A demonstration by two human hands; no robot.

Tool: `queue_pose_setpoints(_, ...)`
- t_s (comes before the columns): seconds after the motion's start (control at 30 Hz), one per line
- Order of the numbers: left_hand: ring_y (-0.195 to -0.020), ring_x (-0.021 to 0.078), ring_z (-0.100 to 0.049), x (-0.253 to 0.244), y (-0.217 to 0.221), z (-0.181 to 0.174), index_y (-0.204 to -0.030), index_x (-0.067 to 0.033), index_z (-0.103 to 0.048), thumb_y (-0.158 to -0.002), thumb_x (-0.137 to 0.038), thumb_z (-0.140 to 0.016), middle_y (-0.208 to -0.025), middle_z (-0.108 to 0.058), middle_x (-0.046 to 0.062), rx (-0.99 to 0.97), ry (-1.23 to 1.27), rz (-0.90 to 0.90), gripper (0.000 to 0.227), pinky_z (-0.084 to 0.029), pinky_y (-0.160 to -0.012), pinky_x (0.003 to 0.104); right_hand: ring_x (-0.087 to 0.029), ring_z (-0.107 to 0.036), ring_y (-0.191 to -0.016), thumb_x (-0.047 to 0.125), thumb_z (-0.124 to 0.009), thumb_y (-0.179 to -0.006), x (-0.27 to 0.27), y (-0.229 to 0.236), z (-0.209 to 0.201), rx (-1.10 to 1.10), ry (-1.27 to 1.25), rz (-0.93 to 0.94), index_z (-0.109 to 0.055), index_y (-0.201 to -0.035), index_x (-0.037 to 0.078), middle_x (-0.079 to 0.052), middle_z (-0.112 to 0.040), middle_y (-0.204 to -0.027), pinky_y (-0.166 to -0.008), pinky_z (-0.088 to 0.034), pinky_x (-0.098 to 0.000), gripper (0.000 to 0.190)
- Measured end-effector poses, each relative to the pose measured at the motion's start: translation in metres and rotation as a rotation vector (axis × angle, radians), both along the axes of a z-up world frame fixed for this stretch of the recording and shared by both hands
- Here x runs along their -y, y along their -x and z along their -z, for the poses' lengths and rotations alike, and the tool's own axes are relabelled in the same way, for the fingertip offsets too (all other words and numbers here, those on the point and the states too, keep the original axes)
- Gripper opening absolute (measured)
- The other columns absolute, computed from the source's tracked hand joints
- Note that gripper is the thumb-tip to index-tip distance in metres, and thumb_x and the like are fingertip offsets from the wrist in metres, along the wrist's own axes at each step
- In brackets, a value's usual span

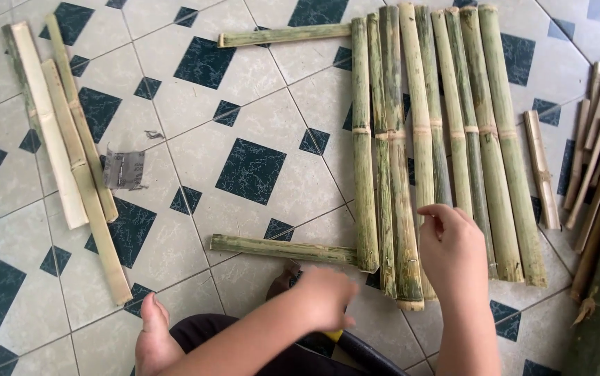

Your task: The person sits on a tiled floor and assembles a bamboo frame by hammering nails into the joints of bamboo poles. They use a hammer to secure the pieces together, working methodically along the length of the structure.

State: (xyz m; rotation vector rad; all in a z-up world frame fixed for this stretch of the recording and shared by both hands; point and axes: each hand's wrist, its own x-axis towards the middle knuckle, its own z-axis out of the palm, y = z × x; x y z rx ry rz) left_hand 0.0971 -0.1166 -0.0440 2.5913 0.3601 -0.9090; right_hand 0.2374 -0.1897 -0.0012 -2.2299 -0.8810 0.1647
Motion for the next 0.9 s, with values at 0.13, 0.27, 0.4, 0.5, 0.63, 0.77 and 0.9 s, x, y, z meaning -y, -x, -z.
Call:
queue_pose_setpoints(0.13,-0.098,0.0301,-0.05,0.043,0.0,0.038,-0.113,-0.0051,-0.049,-0.079,-0.036,-0.061,-0.105,-0.055,0.015,-0.059,0.036,0.269,0.048,-0.035,-0.084,0.051,-0.019,-0.052,-0.059,-0.001,-0.053,-0.077,-0.003,-0.002,0.002,0.007,-0.008,0.041,-0.066,-0.086,0.0,-0.01,-0.06,-0.079,-0.056,-0.044,-0.0294,0.016)
queue_pose_setpoints(0.27,-0.079,0.0305,-0.05,0.072,0.019,0.101,-0.098,-0.0061,-0.053,-0.06,-0.02,-0.067,-0.093,-0.054,0.016,0.396,0.029,0.285,0.042,-0.031,-0.073,0.044,-0.014,-0.053,-0.058,0.007,-0.056,-0.079,-0.005,0.003,-0.005,-0.239,0.004,0.032,-0.067,-0.09,0.001,-0.008,-0.064,-0.074,-0.053,-0.043,-0.0247,0.016)
queue_pose_setpoints(0.4,-0.076,0.0283,-0.051,0.059,0.017,0.102,-0.093,-0.0088,-0.054,-0.06,-0.026,-0.073,-0.087,-0.058,0.011,0.486,0.004,0.283,0.042,-0.033,-0.069,0.041,-0.01,-0.061,-0.068,0.004,-0.054,-0.081,-0.005,0.006,-0.01,-0.405,-0.025,-0.027,-0.064,-0.098,0.001,-0.007,-0.068,-0.085,-0.059,-0.048,-0.0196,0.021)
queue_pose_setpoints(0.5,-0.075,0.0272,-0.049,0.049,0.01,0.08,-0.088,-0.0085,-0.058,-0.068,-0.02,-0.066,-0.086,-0.059,0.01,0.354,-0.064,0.355,0.024,-0.035,-0.07,0.049,-0.008,-0.043,-0.047,0.002,-0.053,-0.081,-0.007,0.011,-0.019,-0.36,-0.012,-0.078,-0.066,-0.096,0.003,-0.002,-0.066,-0.078,-0.041,-0.036,-0.0196,0.02)
queue_pose_setpoints(0.63,-0.084,0.0303,-0.051,0.058,0.006,0.08,-0.101,-0.0052,-0.056,-0.067,-0.019,-0.067,-0.099,-0.058,0.015,0.205,-0.023,0.405,0.039,-0.036,-0.072,0.059,-0.01,-0.039,-0.043,0.008,-0.055,-0.081,-0.013,0.012,-0.015,-0.351,0.064,-0.1,-0.068,-0.094,0.004,-0.004,-0.065,-0.067,-0.039,-0.032,-0.022,0.018)
queue_pose_setpoints(0.77,-0.065,0.0254,-0.056,0.044,-0.002,0.049,-0.086,-0.0056,-0.059,-0.077,-0.025,-0.056,-0.08,-0.061,0.012,0.201,-0.011,0.359,0.022,-0.041,-0.057,0.039,-0.014,-0.051,-0.057,0.01,-0.057,-0.079,-0.012,0.011,0.001,-0.261,0.065,-0.211,-0.067,-0.087,0.003,-0.002,-0.064,-0.08,-0.053,-0.042,-0.0242,0.014)
queue_pose_setpoints(0.9,-0.07,0.0326,-0.066,-0.007,-0.006,-0.007,-0.074,-0.0059,-0.066,-0.083,-0.027,-0.056,-0.064,-0.062,0.013,0.396,-0.022,-0.19,0.025,-0.052,-0.064,0.047,-0.023,-0.064,-0.084,0.012,-0.054,-0.085,-0.009,0.015,-0.006,-0.334,0.14,-0.162,-0.067,-0.096,0.006,-0.009,-0.067,-0.081,-0.076,-0.049,-0.0359,0.018)
